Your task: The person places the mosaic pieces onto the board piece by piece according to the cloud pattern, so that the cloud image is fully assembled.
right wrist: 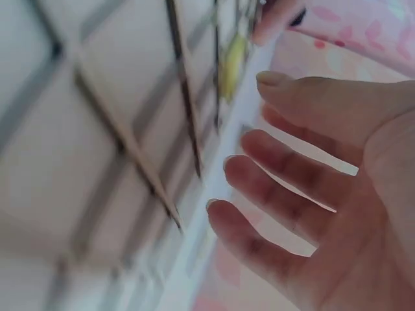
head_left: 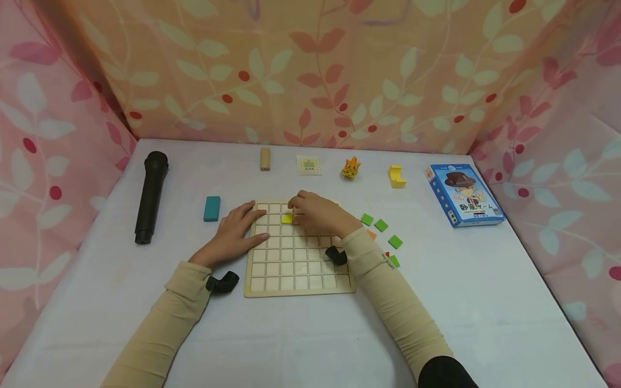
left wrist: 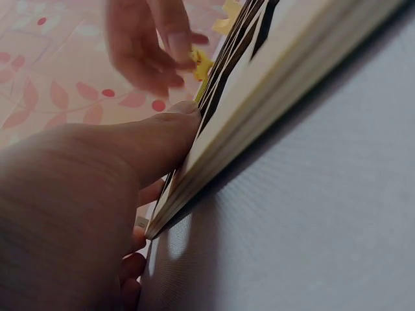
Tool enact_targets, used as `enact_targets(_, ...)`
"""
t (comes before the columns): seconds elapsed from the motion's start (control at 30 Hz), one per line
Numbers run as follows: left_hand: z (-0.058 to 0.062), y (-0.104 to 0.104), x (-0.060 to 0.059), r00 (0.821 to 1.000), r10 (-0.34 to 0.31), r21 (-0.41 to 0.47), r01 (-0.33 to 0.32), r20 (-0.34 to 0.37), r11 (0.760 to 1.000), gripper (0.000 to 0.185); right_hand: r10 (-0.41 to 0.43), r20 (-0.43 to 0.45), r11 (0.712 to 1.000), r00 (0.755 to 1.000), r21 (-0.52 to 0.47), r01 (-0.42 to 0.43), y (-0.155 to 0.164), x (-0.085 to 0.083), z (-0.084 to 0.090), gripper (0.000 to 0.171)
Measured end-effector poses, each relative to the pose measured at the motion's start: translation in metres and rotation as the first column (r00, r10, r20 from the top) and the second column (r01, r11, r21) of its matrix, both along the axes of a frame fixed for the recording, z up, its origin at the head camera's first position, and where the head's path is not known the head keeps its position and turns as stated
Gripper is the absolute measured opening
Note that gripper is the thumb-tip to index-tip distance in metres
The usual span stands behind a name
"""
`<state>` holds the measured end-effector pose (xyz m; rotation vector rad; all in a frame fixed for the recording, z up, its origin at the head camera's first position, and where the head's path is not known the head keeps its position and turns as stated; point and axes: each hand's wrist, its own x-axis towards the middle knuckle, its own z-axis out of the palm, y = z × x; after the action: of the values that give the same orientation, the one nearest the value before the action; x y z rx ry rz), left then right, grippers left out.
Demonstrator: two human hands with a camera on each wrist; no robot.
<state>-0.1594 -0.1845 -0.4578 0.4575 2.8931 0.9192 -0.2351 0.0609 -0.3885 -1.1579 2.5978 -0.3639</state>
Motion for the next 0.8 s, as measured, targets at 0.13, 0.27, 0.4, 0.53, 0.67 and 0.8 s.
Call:
enact_targets(0.13, 0.0, 0.001, -0.001, 1.0, -0.003, 0.003, 0.003, 0.012, 1.0, 0.065, -0.052, -0.008, 0.998, 0.999, 0.022, 0.052, 0.031, 0.0, 0.02, 0.034)
enact_targets(0.27, -0.001, 0.0, -0.001, 1.0, 0.0, -0.004, 0.0, 0.015, 1.0, 0.065, -0.135, 0.002, 0.989, 0.991, 0.067, 0.135, 0.068, 0.005, 0.036, 0.035)
enact_targets(0.4, -0.003, -0.001, -0.002, 1.0, 0.001, -0.008, -0.001, 0.005, 1.0, 0.065, -0.25, 0.031, 0.957, 0.968, 0.157, 0.242, 0.103, 0.014, 0.041, 0.034)
enact_targets(0.53, -0.003, 0.0, -0.002, 1.0, -0.002, -0.008, 0.001, -0.004, 1.0, 0.065, -0.326, 0.087, 0.929, 0.942, 0.215, 0.301, 0.13, 0.022, 0.034, 0.031)
enact_targets(0.67, -0.002, -0.001, -0.002, 1.0, 0.004, -0.002, -0.004, 0.002, 1.0, 0.065, -0.343, 0.149, 0.926, 0.927, 0.216, 0.308, 0.145, 0.025, 0.019, 0.026)
enact_targets(0.8, -0.002, 0.0, -0.002, 1.0, 0.005, 0.006, -0.005, 0.013, 1.0, 0.066, -0.341, 0.172, 0.932, 0.924, 0.191, 0.308, 0.152, 0.026, 0.005, 0.023)
